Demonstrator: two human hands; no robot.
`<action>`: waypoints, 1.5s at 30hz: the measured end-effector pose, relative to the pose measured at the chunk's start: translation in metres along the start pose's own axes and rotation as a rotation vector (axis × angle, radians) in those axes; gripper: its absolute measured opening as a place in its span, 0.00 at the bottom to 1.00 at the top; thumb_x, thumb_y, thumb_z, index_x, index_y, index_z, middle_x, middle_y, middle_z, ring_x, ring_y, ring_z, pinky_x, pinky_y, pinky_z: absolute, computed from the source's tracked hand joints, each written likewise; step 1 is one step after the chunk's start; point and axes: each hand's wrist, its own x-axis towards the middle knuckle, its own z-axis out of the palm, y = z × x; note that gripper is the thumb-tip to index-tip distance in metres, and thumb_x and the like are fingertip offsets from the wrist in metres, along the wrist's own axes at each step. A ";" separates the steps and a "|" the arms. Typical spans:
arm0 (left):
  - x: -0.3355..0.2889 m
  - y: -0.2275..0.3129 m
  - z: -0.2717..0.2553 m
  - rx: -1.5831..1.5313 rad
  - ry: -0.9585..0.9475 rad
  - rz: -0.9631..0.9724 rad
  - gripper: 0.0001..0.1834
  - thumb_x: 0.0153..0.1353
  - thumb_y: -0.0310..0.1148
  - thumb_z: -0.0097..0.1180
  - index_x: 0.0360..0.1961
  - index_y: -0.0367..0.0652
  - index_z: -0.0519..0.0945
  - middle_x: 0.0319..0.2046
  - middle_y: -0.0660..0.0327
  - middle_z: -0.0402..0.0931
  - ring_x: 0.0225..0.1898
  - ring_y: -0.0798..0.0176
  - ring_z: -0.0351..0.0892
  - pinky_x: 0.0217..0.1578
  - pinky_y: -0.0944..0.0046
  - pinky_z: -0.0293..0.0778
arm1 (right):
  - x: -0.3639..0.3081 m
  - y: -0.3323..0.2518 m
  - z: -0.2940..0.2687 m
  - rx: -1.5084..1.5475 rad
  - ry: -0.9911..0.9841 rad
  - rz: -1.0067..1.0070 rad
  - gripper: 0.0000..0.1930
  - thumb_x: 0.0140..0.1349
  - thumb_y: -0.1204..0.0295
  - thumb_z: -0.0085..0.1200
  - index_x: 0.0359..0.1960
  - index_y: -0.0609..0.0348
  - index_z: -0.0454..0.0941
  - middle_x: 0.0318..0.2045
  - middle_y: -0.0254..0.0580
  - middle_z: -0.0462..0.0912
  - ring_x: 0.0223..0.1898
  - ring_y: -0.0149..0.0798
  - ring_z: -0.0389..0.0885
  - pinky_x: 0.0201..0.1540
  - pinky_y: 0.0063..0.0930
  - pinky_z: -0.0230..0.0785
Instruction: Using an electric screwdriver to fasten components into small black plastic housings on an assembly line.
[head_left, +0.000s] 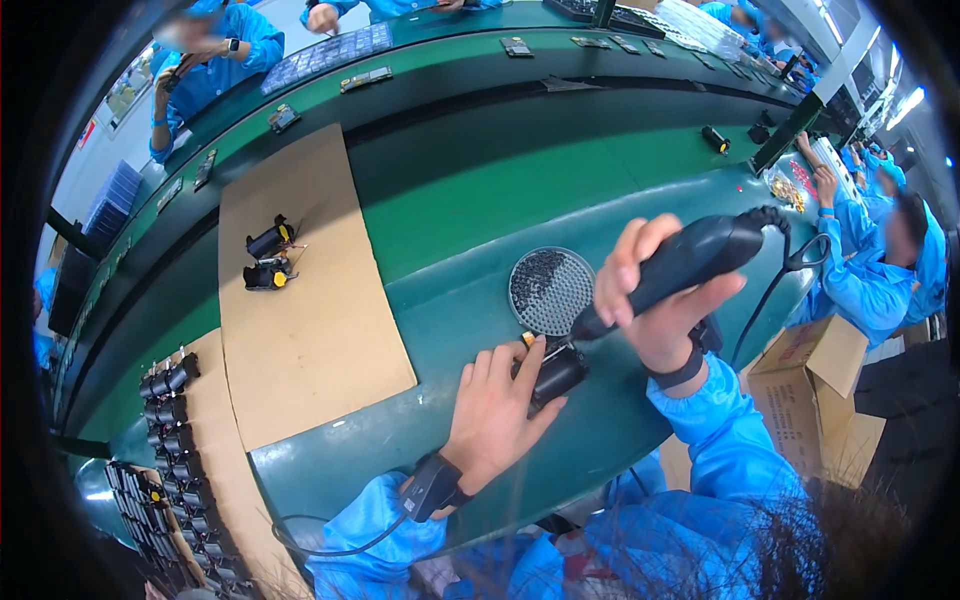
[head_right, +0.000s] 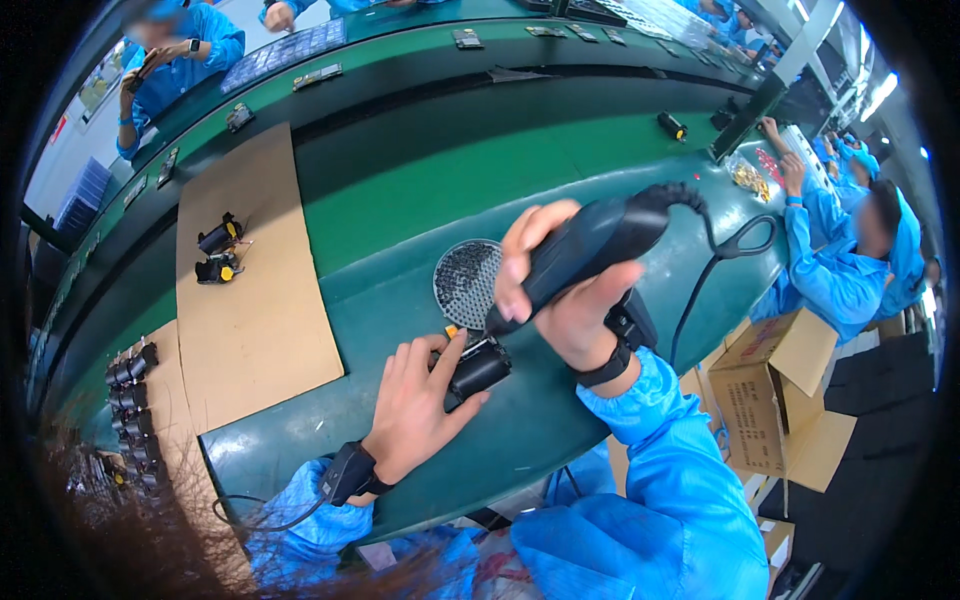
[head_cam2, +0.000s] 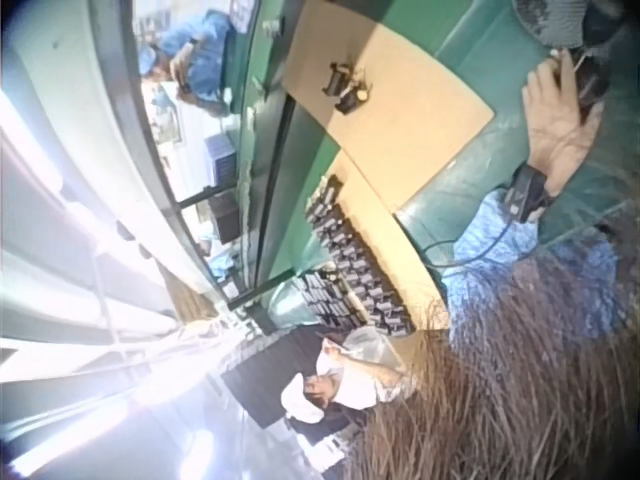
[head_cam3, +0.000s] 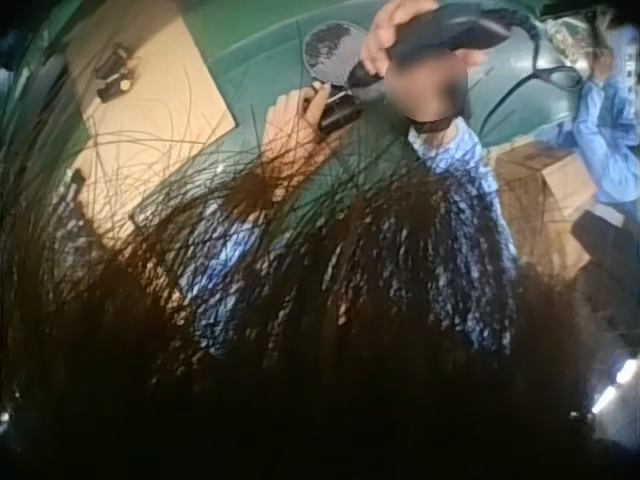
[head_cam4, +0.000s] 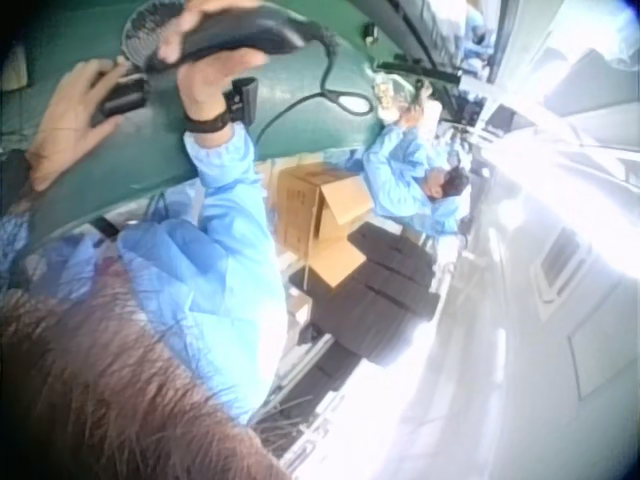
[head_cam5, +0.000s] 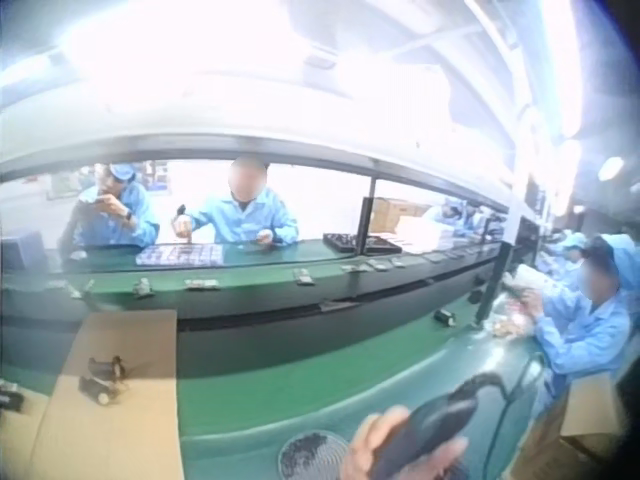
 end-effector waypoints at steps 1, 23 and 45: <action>-0.001 0.001 0.000 -0.002 0.001 -0.002 0.37 0.53 0.42 0.69 0.62 0.36 0.73 0.47 0.54 0.69 0.46 0.51 0.70 0.45 0.54 0.68 | 0.004 -0.002 -0.008 -0.038 0.032 -0.028 0.46 0.50 0.22 0.42 0.42 0.58 0.67 0.28 0.39 0.73 0.18 0.30 0.73 0.22 0.25 0.70; 0.001 -0.002 0.000 -0.001 -0.004 0.013 0.38 0.53 0.42 0.69 0.63 0.35 0.72 0.46 0.55 0.69 0.45 0.52 0.69 0.44 0.55 0.67 | 0.016 0.015 -0.041 -0.240 0.155 -0.029 0.43 0.54 0.23 0.41 0.41 0.57 0.66 0.26 0.37 0.71 0.18 0.30 0.71 0.25 0.28 0.69; 0.002 0.000 -0.002 0.000 -0.014 0.001 0.38 0.54 0.42 0.69 0.63 0.36 0.72 0.46 0.54 0.69 0.46 0.52 0.69 0.44 0.55 0.67 | 0.015 0.018 -0.044 -0.257 0.055 -0.007 0.44 0.51 0.23 0.46 0.40 0.58 0.67 0.23 0.37 0.72 0.19 0.30 0.73 0.25 0.26 0.70</action>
